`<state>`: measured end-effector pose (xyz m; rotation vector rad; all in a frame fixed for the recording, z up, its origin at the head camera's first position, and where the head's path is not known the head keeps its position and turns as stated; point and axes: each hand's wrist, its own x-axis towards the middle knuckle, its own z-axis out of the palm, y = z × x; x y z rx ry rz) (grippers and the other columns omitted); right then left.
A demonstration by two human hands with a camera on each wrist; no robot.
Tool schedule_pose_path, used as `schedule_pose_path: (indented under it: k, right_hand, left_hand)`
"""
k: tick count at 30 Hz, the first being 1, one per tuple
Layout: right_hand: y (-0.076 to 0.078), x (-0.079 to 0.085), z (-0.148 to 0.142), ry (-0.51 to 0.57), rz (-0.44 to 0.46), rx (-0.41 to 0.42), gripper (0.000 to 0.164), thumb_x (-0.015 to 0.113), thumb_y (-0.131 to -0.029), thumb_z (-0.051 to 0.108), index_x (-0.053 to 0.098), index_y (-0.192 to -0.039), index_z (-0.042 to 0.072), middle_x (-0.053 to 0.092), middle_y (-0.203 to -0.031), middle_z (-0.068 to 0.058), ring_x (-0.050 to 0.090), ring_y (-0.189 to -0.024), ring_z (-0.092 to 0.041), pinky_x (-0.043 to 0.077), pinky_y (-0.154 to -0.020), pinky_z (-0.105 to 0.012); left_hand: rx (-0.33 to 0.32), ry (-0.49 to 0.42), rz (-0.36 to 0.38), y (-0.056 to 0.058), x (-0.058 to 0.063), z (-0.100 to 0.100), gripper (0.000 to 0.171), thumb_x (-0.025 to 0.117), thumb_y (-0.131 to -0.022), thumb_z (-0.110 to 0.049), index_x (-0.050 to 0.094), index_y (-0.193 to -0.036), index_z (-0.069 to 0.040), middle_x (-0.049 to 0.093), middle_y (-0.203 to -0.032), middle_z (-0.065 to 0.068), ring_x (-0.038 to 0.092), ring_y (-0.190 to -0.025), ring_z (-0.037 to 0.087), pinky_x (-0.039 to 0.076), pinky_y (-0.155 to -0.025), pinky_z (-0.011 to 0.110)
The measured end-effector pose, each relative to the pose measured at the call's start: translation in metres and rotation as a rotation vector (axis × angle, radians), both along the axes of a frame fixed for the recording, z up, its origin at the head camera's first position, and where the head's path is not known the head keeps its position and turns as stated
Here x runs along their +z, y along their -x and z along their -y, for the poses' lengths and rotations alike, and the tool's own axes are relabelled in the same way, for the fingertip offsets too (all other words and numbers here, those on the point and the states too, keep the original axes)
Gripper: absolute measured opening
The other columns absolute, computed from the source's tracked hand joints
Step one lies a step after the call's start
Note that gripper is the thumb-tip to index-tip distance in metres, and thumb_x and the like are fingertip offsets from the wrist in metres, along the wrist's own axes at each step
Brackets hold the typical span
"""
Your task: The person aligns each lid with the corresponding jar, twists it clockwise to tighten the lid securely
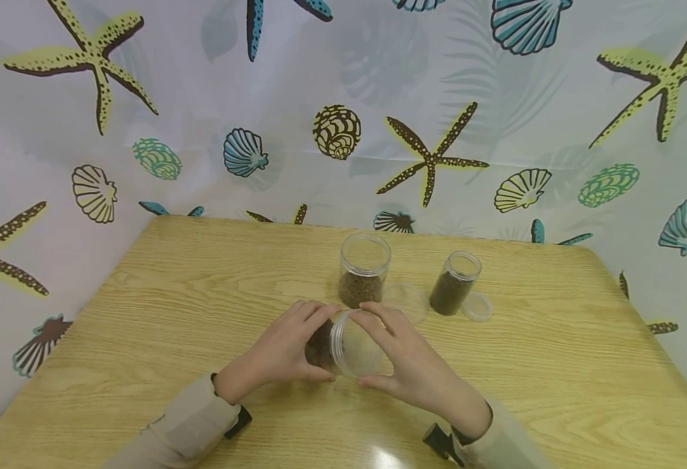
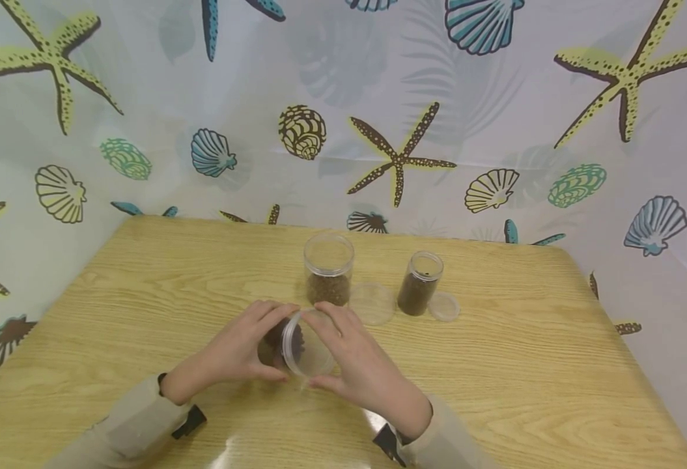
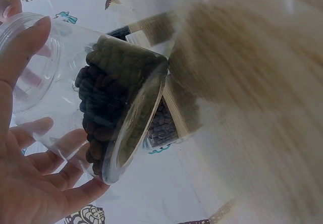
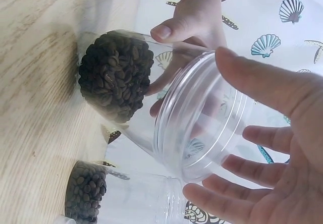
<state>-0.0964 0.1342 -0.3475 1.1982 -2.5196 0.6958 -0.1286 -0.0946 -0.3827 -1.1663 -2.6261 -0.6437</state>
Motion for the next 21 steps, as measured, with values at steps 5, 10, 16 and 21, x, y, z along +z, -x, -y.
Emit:
schedule_pose_path:
  k: [5, 10, 16, 21]
  right_hand:
    - [-0.0009, 0.0002, 0.0, -0.004, -0.006, -0.017, 0.088, 0.084, -0.061, 0.028, 0.04, -0.133, 0.004, 0.041, -0.129, -0.018, 0.043, -0.114, -0.031, 0.045, -0.086, -0.043]
    - [-0.0017, -0.0006, 0.0011, -0.006, -0.011, -0.056, 0.089, 0.082, -0.062, 0.035, 0.04, -0.134, 0.003, 0.044, -0.126, -0.018, 0.046, -0.112, -0.031, 0.045, -0.085, -0.044]
    - [-0.0027, -0.0012, 0.0038, 0.002, 0.001, -0.11, 0.089, 0.079, -0.063, 0.041, 0.041, -0.133, 0.002, 0.048, -0.123, -0.017, 0.048, -0.111, -0.031, 0.043, -0.088, -0.046]
    - [-0.0044, -0.0004, 0.0065, 0.005, 0.033, -0.162, 0.087, 0.077, -0.065, 0.045, 0.043, -0.132, 0.001, 0.05, -0.122, -0.017, 0.049, -0.11, -0.032, 0.044, -0.088, -0.046]
  left_hand:
    - [0.002, 0.002, 0.006, -0.0006, 0.001, 0.0, 0.094, 0.084, -0.056, -0.045, 0.041, -0.133, -0.01, 0.051, -0.115, 0.008, 0.047, -0.104, 0.023, 0.044, -0.086, 0.04]
    - [0.004, 0.001, 0.013, -0.0009, 0.0013, 0.0003, 0.094, 0.084, -0.056, -0.044, 0.041, -0.133, -0.009, 0.051, -0.115, 0.008, 0.047, -0.104, 0.023, 0.045, -0.086, 0.04]
    - [0.016, 0.003, 0.022, -0.0014, 0.0014, 0.0, 0.094, 0.084, -0.056, -0.044, 0.042, -0.132, -0.009, 0.052, -0.115, 0.008, 0.048, -0.104, 0.023, 0.045, -0.086, 0.04]
    - [0.017, -0.009, 0.033, -0.0019, 0.0019, -0.0001, 0.093, 0.085, -0.056, -0.042, 0.042, -0.132, -0.008, 0.052, -0.115, 0.009, 0.048, -0.104, 0.024, 0.045, -0.086, 0.041]
